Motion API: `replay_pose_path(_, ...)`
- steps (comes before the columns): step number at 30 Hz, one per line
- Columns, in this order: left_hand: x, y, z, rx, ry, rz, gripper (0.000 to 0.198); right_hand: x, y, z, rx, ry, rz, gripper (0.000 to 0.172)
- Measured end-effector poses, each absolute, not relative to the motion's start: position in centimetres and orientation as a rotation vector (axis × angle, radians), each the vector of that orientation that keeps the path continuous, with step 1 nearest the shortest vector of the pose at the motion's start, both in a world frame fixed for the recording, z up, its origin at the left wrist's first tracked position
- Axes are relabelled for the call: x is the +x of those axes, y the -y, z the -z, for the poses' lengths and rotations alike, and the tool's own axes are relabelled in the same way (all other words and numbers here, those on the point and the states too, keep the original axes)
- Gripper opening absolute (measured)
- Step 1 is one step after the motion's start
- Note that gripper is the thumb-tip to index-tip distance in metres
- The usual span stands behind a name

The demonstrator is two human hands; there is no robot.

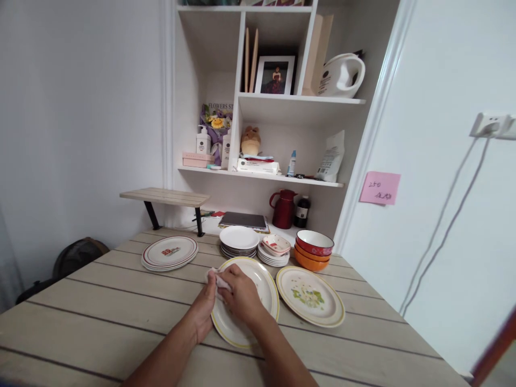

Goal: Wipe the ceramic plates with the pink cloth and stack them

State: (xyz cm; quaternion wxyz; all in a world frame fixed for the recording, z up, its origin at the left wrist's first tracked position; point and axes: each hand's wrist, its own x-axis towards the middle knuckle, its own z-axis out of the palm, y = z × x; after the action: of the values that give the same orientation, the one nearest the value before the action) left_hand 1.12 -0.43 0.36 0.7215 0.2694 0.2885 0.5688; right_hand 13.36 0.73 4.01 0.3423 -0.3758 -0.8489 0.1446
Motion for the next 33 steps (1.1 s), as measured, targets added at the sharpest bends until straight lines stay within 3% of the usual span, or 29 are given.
replay_pose_path(5, 1.4, 1.2, -1.0, 0.663, -0.704, -1.208, 0.070, 14.5, 0.4, -4.9, -0.926, 2.259, -0.533, 0.023)
replay_pose_path(16, 0.4, 0.4, -1.4, 0.489, -0.470, -1.027, 0.085, 18.2, 1.0, -4.6, -0.911, 2.557, -0.843, 0.038)
replay_pose_path(20, 0.3, 0.4, -1.3, 0.480, -0.450, -1.070, 0.071, 19.7, 0.6, -4.8, -1.137, 2.427, -0.707, 0.040)
replay_pose_path(26, 0.4, 0.4, -1.2, 0.477, -0.640, -1.240, 0.067, 20.9, -1.2, -3.7, -1.712, 2.065, -0.269, 0.036)
replay_pose_path(33, 1.1, 0.6, -1.0, 0.527, -0.693, -1.353, 0.064, 17.8, -3.0, -3.0, -1.855, 1.764, -0.035, 0.037)
